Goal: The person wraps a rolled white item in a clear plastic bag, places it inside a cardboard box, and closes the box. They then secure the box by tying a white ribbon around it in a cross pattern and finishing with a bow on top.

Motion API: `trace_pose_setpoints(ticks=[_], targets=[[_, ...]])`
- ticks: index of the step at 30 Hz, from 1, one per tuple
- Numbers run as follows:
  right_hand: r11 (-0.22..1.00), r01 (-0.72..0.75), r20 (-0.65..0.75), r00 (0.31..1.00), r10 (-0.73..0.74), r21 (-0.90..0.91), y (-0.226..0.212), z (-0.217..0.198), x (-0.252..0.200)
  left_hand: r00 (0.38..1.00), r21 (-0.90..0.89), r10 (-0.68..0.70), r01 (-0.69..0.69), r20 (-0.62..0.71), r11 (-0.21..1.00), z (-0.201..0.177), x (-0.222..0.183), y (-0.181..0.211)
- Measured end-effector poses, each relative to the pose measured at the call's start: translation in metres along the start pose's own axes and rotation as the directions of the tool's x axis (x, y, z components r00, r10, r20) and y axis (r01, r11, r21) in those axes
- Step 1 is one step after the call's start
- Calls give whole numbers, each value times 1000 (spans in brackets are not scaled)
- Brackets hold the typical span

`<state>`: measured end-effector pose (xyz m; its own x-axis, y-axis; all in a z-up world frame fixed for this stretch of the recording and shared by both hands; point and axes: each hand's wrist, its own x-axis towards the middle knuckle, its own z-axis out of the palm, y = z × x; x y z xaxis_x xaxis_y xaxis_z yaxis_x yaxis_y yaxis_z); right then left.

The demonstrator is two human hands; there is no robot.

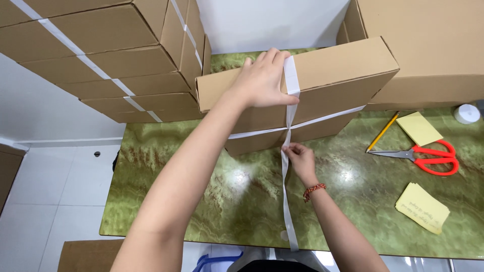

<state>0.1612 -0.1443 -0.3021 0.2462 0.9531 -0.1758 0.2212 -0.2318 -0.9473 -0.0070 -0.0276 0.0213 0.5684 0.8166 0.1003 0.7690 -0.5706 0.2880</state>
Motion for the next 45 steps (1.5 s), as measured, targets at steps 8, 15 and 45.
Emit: trace_pose_setpoints(ticks=[8,15,45], targets=[[962,-167,252,961,110,215,18,-17,-22,996,-106,-33,41,83,994,-35,11,-22],[944,-176,374,925,62,279,-22,-38,-31,998,-273,61,-54,15,961,-90,-7,-32],[970,-242,771,618,156,-2,-83,-33,3,973,-629,-77,200,218,751,-175,-179,-62]])
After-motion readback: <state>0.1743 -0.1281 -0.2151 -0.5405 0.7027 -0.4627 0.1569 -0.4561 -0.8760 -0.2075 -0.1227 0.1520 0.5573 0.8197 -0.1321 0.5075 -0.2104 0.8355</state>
